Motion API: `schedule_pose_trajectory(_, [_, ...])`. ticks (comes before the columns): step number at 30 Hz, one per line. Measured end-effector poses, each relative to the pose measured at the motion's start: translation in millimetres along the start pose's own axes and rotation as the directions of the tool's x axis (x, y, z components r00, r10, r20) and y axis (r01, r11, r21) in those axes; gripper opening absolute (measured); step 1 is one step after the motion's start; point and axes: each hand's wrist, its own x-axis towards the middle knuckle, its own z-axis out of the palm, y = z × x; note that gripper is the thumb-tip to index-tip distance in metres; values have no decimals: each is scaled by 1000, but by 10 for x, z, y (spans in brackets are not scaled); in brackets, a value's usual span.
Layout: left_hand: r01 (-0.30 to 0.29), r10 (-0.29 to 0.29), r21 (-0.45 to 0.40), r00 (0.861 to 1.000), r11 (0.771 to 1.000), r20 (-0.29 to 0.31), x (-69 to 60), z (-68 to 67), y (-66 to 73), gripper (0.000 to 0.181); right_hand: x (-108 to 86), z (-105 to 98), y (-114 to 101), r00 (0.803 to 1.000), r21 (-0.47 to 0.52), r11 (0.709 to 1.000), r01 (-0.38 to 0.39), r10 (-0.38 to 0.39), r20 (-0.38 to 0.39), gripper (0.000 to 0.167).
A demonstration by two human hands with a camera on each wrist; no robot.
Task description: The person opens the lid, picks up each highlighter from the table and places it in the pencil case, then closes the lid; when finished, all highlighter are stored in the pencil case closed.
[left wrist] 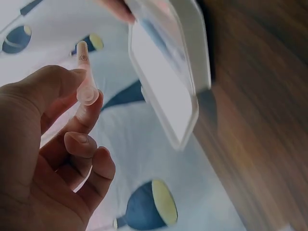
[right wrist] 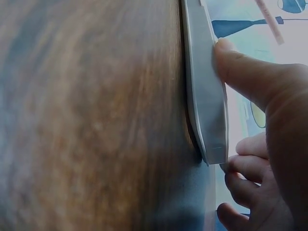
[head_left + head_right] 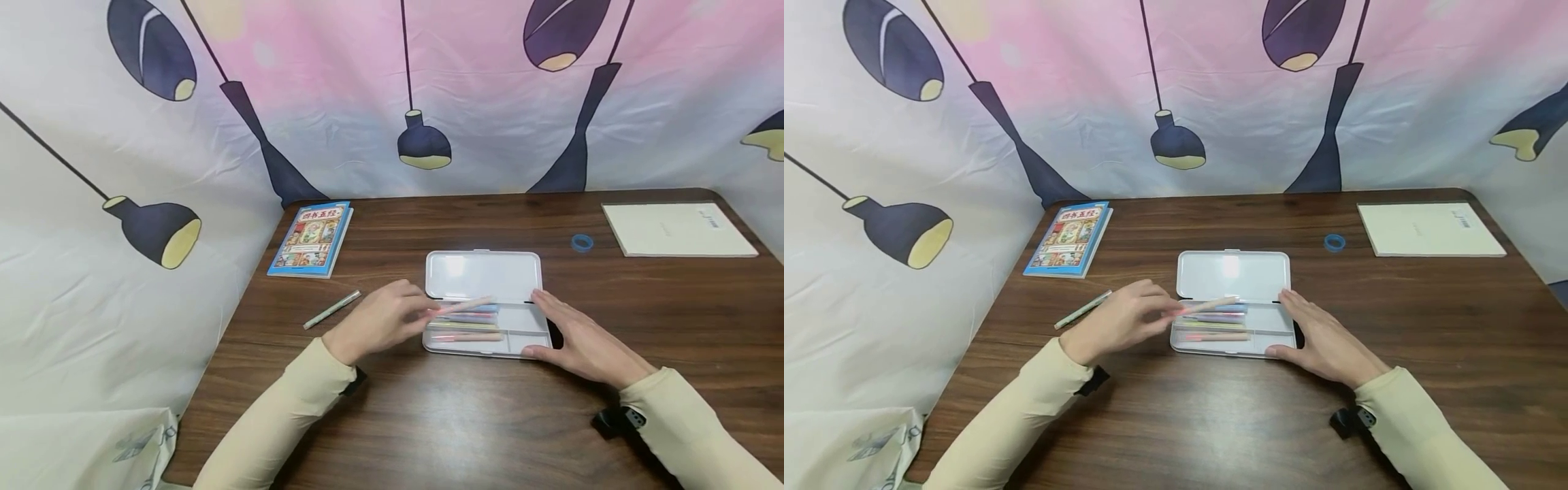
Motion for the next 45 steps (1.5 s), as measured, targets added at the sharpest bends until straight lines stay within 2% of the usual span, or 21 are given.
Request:
schedule_pose_trajectory(5, [-52, 53, -6, 997, 999, 50, 60, 166, 61, 15, 12, -13, -14, 1000, 4, 1000, 7, -7, -2, 100])
schedule_pose_trajectory(10, [-79, 78, 6, 990, 997, 119, 28, 323, 73, 15, 15, -26, -23, 1000, 2, 1000, 0, 0, 10, 101])
schedule_pose_trajectory(15, [-88, 85, 17, 986, 996, 145, -8, 416, 64, 16, 10, -22, -22, 1000, 4, 1000, -4, 4, 11, 101])
schedule_pose_trajectory(31, [-78, 72, 27, 981, 997, 178, 6, 444, 46, 15, -6, 1, -4, 1000, 8, 1000, 2, -2, -3, 101])
schedule_pose_trajectory(45, [-79, 70, 51, 985, 996, 157, 23, 461, 43, 12, 3, -16, -9, 1000, 11, 1000, -8, 8, 9, 100])
